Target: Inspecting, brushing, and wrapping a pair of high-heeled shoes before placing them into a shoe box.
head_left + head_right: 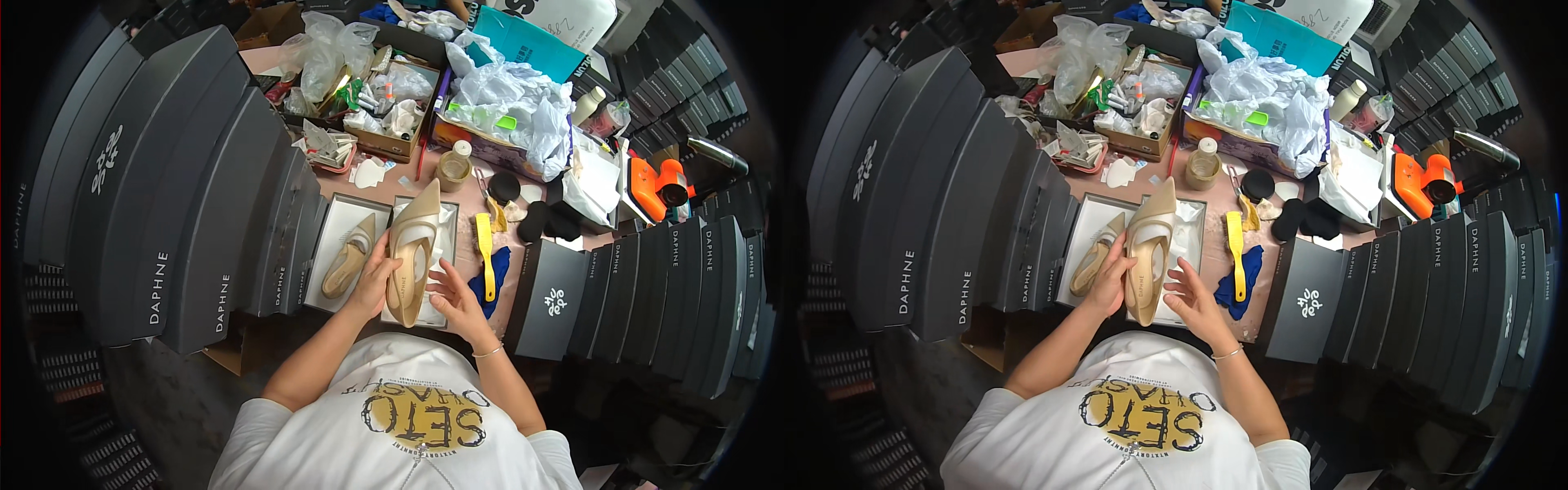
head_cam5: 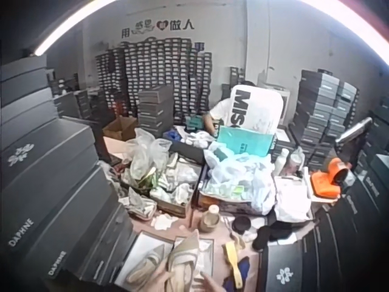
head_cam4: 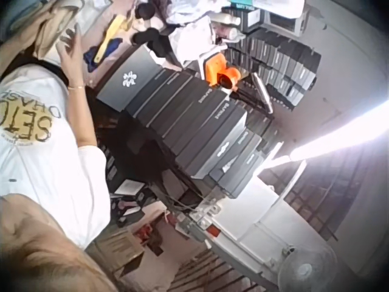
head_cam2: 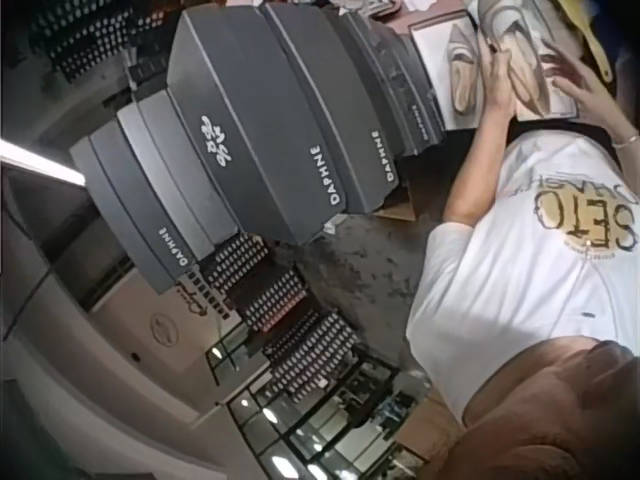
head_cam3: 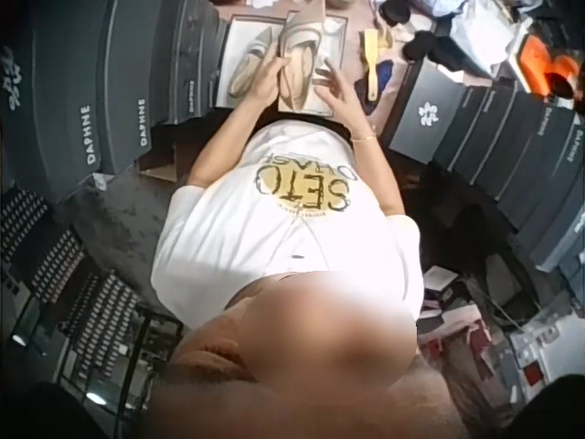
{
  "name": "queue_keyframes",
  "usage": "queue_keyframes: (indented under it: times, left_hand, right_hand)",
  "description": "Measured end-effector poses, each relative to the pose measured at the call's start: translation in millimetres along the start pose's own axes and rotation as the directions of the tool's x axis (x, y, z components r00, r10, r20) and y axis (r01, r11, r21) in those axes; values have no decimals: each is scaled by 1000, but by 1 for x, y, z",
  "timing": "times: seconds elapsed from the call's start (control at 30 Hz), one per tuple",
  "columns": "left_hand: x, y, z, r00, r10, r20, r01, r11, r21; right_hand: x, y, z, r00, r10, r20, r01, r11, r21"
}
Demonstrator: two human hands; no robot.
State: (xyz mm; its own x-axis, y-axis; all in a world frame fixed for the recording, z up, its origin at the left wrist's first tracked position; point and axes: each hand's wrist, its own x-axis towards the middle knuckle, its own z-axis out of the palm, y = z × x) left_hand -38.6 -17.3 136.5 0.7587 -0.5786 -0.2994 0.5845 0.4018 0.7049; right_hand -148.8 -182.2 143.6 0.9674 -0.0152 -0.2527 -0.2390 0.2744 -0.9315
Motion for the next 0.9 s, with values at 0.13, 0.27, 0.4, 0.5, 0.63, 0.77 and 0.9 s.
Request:
queue_keyframes:
  times: [0.13,0.27,0.4,0.5,0.63,0.77,0.9]
  left_hand:
    - [-3,0,5,999,40,3,-40,997,62]
    - [-14,-27,16,996,70,62,-86,947,308]
    - [-32,-28,18,989,2,149,-83,838,539]
    - [-15,0,-24,921,372,117,-166,100,981]
    - [1,-10,-108,975,123,-187,218,-339,915]
    - [17,15,-122,961,-4,-276,259,-332,907]
    - [-10,20,-123,1000,0,-1,1,601,799]
  right_hand:
    - [-2,3,2,1000,-6,-4,7,998,61]
    - [-2,16,10,974,-219,-53,179,894,-410]
    - [5,28,2,972,90,-217,-126,979,-162]
    - [-15,37,-8,942,279,-186,-243,950,195]
    - [-21,28,-19,984,173,47,-173,847,503]
    - [-21,24,-19,991,116,65,-132,800,586]
    - [-23,22,-14,995,48,86,-92,755,650]
